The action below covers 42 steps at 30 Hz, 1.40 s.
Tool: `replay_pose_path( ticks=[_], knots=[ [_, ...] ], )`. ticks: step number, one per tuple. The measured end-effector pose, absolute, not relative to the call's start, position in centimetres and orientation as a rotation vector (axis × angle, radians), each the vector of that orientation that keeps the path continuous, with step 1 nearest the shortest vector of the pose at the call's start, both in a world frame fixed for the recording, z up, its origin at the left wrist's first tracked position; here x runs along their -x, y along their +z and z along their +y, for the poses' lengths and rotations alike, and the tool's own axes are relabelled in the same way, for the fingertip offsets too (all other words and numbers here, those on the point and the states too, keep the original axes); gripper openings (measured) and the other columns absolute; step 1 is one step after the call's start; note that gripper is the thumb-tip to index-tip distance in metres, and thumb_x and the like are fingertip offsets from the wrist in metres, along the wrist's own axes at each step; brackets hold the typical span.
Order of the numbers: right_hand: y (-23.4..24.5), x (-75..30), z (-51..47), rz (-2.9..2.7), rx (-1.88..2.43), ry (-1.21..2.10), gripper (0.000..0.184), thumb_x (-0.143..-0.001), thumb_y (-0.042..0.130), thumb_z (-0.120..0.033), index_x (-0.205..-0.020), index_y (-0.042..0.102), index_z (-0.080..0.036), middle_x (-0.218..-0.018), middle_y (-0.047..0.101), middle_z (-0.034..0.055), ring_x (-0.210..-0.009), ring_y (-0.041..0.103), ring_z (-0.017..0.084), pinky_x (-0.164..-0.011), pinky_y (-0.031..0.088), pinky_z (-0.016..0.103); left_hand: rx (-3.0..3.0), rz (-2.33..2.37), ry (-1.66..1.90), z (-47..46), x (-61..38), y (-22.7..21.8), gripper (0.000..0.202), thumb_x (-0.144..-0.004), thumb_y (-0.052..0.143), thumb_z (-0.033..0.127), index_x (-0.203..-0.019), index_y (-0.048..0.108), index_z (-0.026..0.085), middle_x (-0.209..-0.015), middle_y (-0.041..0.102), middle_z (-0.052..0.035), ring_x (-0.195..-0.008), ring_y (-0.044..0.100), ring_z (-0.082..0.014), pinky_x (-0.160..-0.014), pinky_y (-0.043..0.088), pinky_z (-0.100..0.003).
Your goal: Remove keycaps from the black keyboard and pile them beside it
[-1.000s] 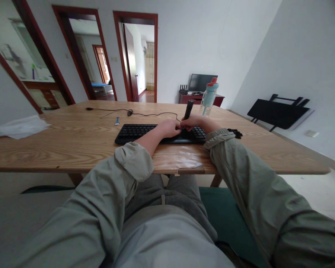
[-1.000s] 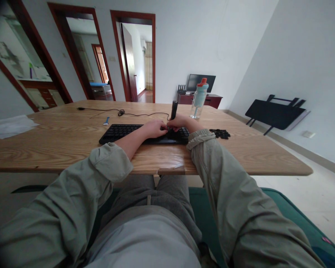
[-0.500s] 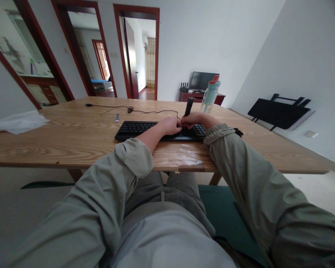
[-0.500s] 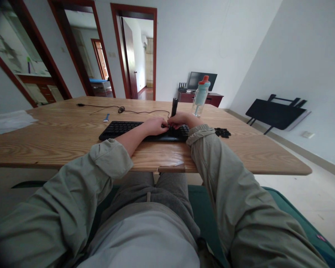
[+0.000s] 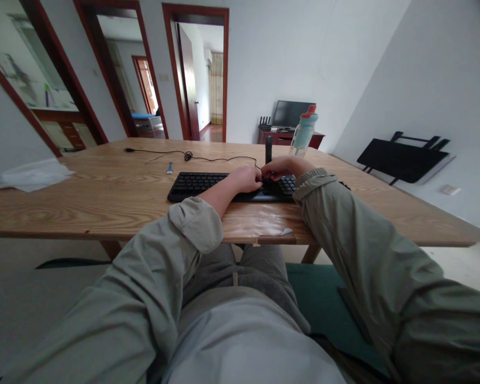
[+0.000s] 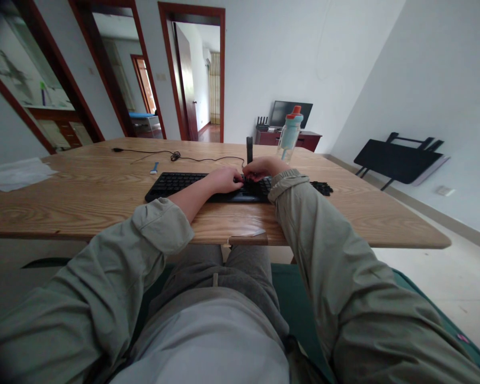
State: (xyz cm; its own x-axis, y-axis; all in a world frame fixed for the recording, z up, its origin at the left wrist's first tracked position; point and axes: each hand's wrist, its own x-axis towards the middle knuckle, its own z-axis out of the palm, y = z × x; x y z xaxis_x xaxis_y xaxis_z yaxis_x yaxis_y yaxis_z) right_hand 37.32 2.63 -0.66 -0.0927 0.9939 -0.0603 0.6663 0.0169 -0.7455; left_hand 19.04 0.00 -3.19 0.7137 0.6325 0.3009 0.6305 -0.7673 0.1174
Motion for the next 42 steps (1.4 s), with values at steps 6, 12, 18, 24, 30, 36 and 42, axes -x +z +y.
replay_pose_path(
  ticks=[6,12,18,24,30,36,42],
  knots=[
    [-0.4,-37.5,1.9,-1.688,1.769,1.038,0.025,-0.070,0.078,-0.012,-0.057,0.058,-0.020,-0.057,0.059,0.0021,-0.051,0.052,0.012,-0.050,0.047,0.023,-2.906,1.061,0.493,-0.2,-18.5,-2.9,0.028,-0.089,0.062,0.032,-0.103,0.085,0.025,-0.102,0.082,-0.0056,-0.093,0.072,-0.0238,-0.082,0.053,-0.032],
    [-1.1,-38.2,-0.8,-1.468,1.365,1.058,0.017,-0.077,0.066,-0.020,-0.063,0.057,-0.021,-0.065,0.057,0.0014,-0.058,0.051,0.013,-0.057,0.048,0.025,-2.761,1.001,0.732,-0.4,-18.2,-2.5,0.032,-0.090,0.069,0.042,-0.111,0.082,0.021,-0.106,0.081,-0.0075,-0.097,0.072,-0.0235,-0.087,0.053,-0.032],
    [-0.6,-37.3,-2.4,-1.481,1.201,0.943,0.016,-0.081,0.062,-0.030,-0.071,0.052,-0.023,-0.073,0.058,0.0029,-0.070,0.056,0.015,-0.061,0.048,0.022,-2.492,0.924,1.046,-1.1,-18.6,-2.2,0.054,-0.080,0.082,0.054,-0.119,0.076,0.017,-0.098,0.078,-0.0061,-0.085,0.069,-0.0190,-0.079,0.053,-0.029],
    [-0.8,-36.7,-2.8,-1.472,1.159,0.948,0.011,-0.084,0.058,-0.026,-0.075,0.054,-0.023,-0.078,0.063,0.0036,-0.078,0.061,0.016,-0.069,0.054,0.023,-2.498,0.928,1.104,-1.1,-18.5,-2.3,0.046,-0.087,0.077,0.050,-0.118,0.077,0.016,-0.100,0.078,-0.0076,-0.084,0.069,-0.0190,-0.078,0.053,-0.030],
    [-1.6,-36.9,-2.6,-1.445,1.097,1.026,0.008,-0.083,0.066,-0.027,-0.080,0.062,-0.021,-0.085,0.068,0.0027,-0.083,0.067,0.016,-0.081,0.060,0.026,-2.662,0.906,1.026,-0.2,-18.2,-2.6,0.033,-0.092,0.071,0.038,-0.118,0.079,0.019,-0.104,0.080,-0.0076,-0.090,0.070,-0.0203,-0.084,0.053,-0.032],
    [-1.8,-37.5,-2.3,-1.423,1.099,1.042,0.016,-0.087,0.069,-0.035,-0.084,0.065,-0.020,-0.084,0.069,0.0034,-0.074,0.064,0.013,-0.070,0.056,0.022,-2.695,0.938,1.004,-0.4,-17.9,-2.5,0.033,-0.094,0.067,0.039,-0.118,0.079,0.020,-0.107,0.080,-0.0073,-0.094,0.071,-0.0212,-0.087,0.053,-0.032],
    [-1.4,-38.3,-2.6,-1.376,1.181,0.921,0.021,-0.090,0.064,-0.039,-0.083,0.065,-0.019,-0.076,0.060,0.0009,-0.068,0.058,0.012,-0.062,0.051,0.021,-2.647,1.075,1.011,-0.7,-17.7,-2.3,0.036,-0.092,0.068,0.040,-0.122,0.073,0.021,-0.100,0.077,-0.0050,-0.090,0.070,-0.0211,-0.084,0.052,-0.032]
  ],
)
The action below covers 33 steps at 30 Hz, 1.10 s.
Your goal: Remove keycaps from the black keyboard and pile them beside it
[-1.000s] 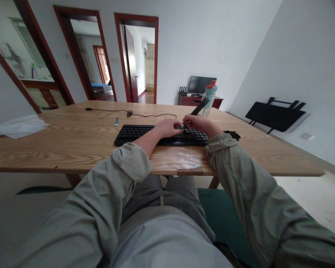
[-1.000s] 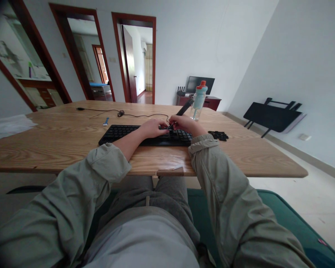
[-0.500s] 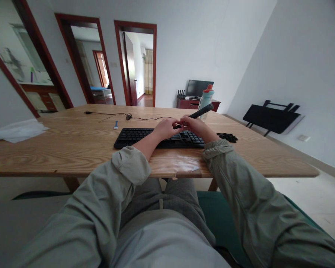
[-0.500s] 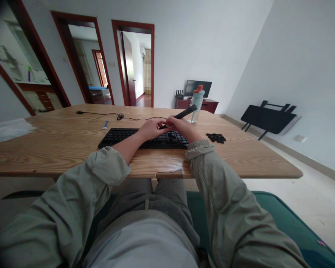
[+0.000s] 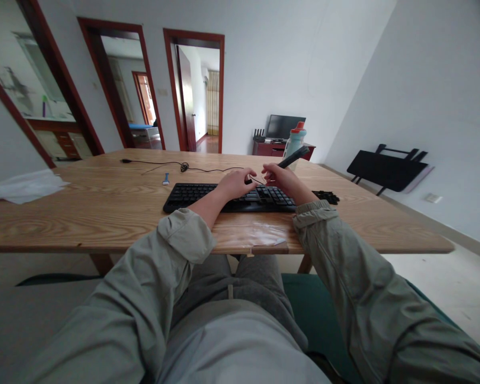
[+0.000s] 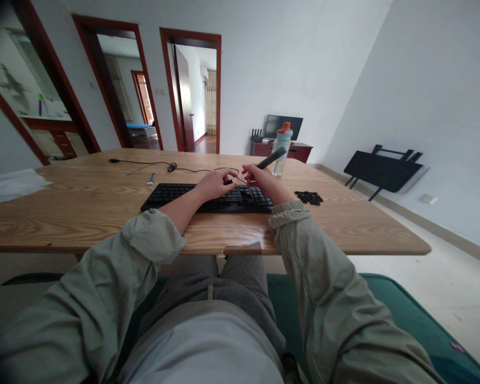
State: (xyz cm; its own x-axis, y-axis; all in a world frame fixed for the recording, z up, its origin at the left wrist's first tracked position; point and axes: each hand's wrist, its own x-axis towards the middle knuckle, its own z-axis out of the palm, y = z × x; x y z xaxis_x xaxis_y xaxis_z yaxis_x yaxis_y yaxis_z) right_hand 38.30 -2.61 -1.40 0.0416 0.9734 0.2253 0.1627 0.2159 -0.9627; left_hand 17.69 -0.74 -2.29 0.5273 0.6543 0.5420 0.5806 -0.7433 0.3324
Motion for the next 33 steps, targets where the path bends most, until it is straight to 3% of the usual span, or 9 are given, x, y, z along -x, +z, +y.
replay_pose_path(
  ticks=[3,6,10,14,23,29,33],
  knots=[
    [-1.4,-38.8,-2.9,-1.456,1.225,0.792,0.014,-0.086,0.064,-0.031,-0.079,0.065,-0.019,-0.071,0.056,-0.0002,-0.066,0.055,0.013,-0.061,0.048,0.022,-2.590,1.138,1.052,-0.8,-17.7,-2.2,0.037,-0.089,0.071,0.040,-0.121,0.065,0.021,-0.093,0.074,-0.0029,-0.080,0.067,-0.0198,-0.074,0.050,-0.031],
    [-1.7,-38.8,-3.3,-1.620,1.269,0.695,0.008,-0.083,0.065,-0.025,-0.078,0.066,-0.019,-0.070,0.058,-0.0007,-0.067,0.054,0.013,-0.064,0.049,0.023,-2.596,1.128,1.111,-0.7,-17.7,-2.2,0.030,-0.088,0.071,0.044,-0.106,0.063,0.021,-0.087,0.071,-0.0030,-0.076,0.064,-0.0197,-0.069,0.046,-0.031],
    [-2.2,-38.3,-3.4,-1.709,1.279,0.702,0.005,-0.081,0.066,-0.022,-0.084,0.070,-0.020,-0.075,0.064,0.0005,-0.072,0.058,0.015,-0.068,0.052,0.025,-2.613,1.093,1.103,-0.7,-17.9,-2.1,0.028,-0.090,0.071,0.048,-0.085,0.063,0.021,-0.081,0.070,-0.0034,-0.075,0.063,-0.0204,-0.071,0.046,-0.032],
    [-2.9,-38.3,-2.9,-1.725,1.170,0.771,0.009,-0.079,0.071,-0.025,-0.088,0.070,-0.022,-0.082,0.068,0.0032,-0.077,0.062,0.018,-0.074,0.055,0.031,-2.528,1.055,1.135,-0.8,-18.1,-2.0,0.027,-0.089,0.072,0.043,-0.079,0.062,0.020,-0.079,0.070,-0.0035,-0.076,0.065,-0.0208,-0.073,0.048,-0.032],
    [-3.1,-38.3,-3.6,-1.997,1.008,0.531,0.044,-0.082,0.071,-0.046,-0.121,0.072,-0.025,-0.089,0.071,0.0044,-0.081,0.062,0.022,-0.077,0.054,0.037,-2.183,0.827,1.131,0.2,-18.9,-3.1,0.017,-0.092,0.068,0.032,-0.094,0.055,0.021,-0.086,0.076,-0.0040,-0.082,0.071,-0.0199,-0.076,0.051,-0.032],
    [-2.7,-39.5,-4.1,-1.936,1.093,0.412,0.038,-0.077,0.076,-0.044,-0.107,0.069,-0.022,-0.080,0.067,0.0026,-0.076,0.061,0.021,-0.072,0.051,0.036,-2.197,0.765,0.945,-0.1,-19.3,-3.3,0.022,-0.092,0.069,0.031,-0.105,0.059,0.017,-0.085,0.077,-0.0045,-0.076,0.069,-0.0175,-0.073,0.052,-0.030],
    [-1.9,-42.3,-4.7,-1.668,1.154,0.455,0.037,-0.071,0.079,-0.036,-0.099,0.058,-0.023,-0.077,0.065,0.0005,-0.070,0.063,0.019,-0.064,0.050,0.032,-2.233,0.746,0.845,0.0,-18.6,-2.7,0.040,-0.091,0.068,0.029,-0.128,0.058,0.017,-0.106,0.079,-0.0091,-0.087,0.072,-0.0182,-0.078,0.054,-0.030]
  ],
)
